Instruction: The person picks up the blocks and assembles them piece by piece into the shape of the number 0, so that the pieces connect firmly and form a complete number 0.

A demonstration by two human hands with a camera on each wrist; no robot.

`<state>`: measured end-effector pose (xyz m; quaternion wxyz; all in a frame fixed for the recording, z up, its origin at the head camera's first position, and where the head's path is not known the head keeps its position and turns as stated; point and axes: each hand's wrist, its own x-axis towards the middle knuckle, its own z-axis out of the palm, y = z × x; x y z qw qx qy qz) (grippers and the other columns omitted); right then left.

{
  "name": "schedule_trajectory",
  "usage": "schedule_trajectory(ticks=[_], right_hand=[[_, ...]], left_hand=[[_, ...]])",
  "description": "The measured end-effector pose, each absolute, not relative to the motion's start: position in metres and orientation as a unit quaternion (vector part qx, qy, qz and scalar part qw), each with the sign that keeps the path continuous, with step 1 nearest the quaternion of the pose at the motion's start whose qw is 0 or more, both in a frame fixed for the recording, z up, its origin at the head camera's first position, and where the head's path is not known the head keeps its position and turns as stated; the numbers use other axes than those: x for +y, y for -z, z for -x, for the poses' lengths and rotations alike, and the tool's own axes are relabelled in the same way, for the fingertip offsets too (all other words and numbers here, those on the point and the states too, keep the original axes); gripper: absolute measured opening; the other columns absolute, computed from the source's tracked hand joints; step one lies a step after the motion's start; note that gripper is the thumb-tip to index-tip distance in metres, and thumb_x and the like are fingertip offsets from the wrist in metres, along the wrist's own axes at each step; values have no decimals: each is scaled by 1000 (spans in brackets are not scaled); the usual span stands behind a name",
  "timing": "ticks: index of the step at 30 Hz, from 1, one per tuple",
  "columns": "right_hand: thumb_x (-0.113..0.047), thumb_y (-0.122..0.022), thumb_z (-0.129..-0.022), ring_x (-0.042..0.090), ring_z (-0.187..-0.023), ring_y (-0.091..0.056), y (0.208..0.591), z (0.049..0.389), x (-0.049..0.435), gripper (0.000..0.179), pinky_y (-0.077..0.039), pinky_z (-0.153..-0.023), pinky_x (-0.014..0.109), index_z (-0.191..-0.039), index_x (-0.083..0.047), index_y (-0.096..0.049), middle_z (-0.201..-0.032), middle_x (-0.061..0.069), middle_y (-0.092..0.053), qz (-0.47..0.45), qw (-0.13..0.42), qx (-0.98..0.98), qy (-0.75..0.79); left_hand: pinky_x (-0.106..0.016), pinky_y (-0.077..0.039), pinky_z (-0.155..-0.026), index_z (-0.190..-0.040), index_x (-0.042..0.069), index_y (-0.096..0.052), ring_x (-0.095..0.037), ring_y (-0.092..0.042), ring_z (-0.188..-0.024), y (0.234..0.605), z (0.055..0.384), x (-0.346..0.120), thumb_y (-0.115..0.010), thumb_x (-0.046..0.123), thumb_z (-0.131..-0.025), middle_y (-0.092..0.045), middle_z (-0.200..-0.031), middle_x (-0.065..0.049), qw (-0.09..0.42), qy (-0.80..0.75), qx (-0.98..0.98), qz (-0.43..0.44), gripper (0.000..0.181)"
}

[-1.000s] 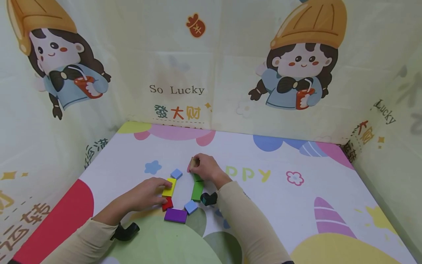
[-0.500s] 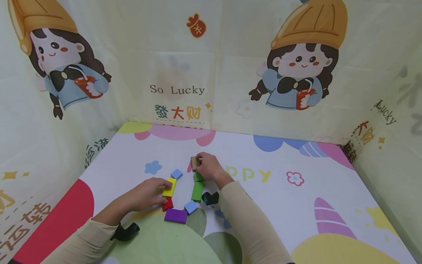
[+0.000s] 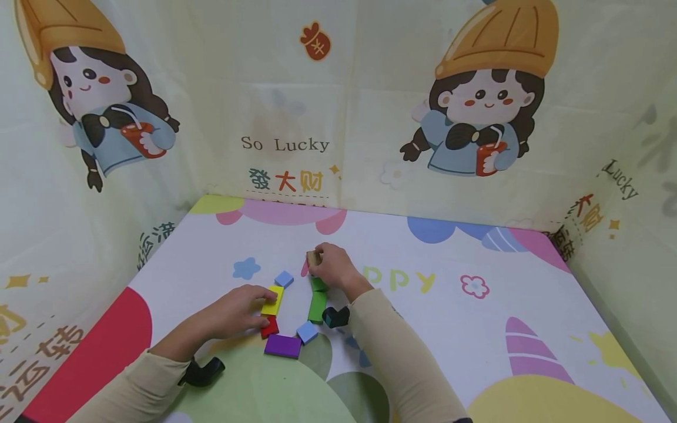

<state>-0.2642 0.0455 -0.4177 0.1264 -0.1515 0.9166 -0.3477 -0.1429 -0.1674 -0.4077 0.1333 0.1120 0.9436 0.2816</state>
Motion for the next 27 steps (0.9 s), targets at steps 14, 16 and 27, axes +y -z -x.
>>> schedule_trajectory(ticks=[14,16,27], right_hand=[[-17,-68,-95,28,-111,-59,419,266,51,38,-56,-84,33,-130,-5,-60,-125,11,-63,167,140,911,349],[-17,-68,-95,28,-112,-59,419,266,51,37,-56,-86,34,-130,-5,-60,-125,11,-63,170,142,911,347],[-13,-67,-95,26,-108,-59,419,267,50,39,-54,-91,36,-132,-5,-60,-125,11,-63,175,147,910,346]], left_hand=[[-50,-44,-105,-123,7,-67,-33,-51,-127,409,143,-167,-81,11,-84,-63,-125,-7,136,-279,944,-111,41],[-50,-43,-105,-123,7,-67,-33,-51,-127,409,143,-168,-81,11,-84,-63,-126,-7,136,-278,944,-112,41],[-49,-46,-103,-122,8,-67,-32,-52,-125,408,143,-167,-81,11,-84,-63,-123,-6,139,-282,944,-104,41]])
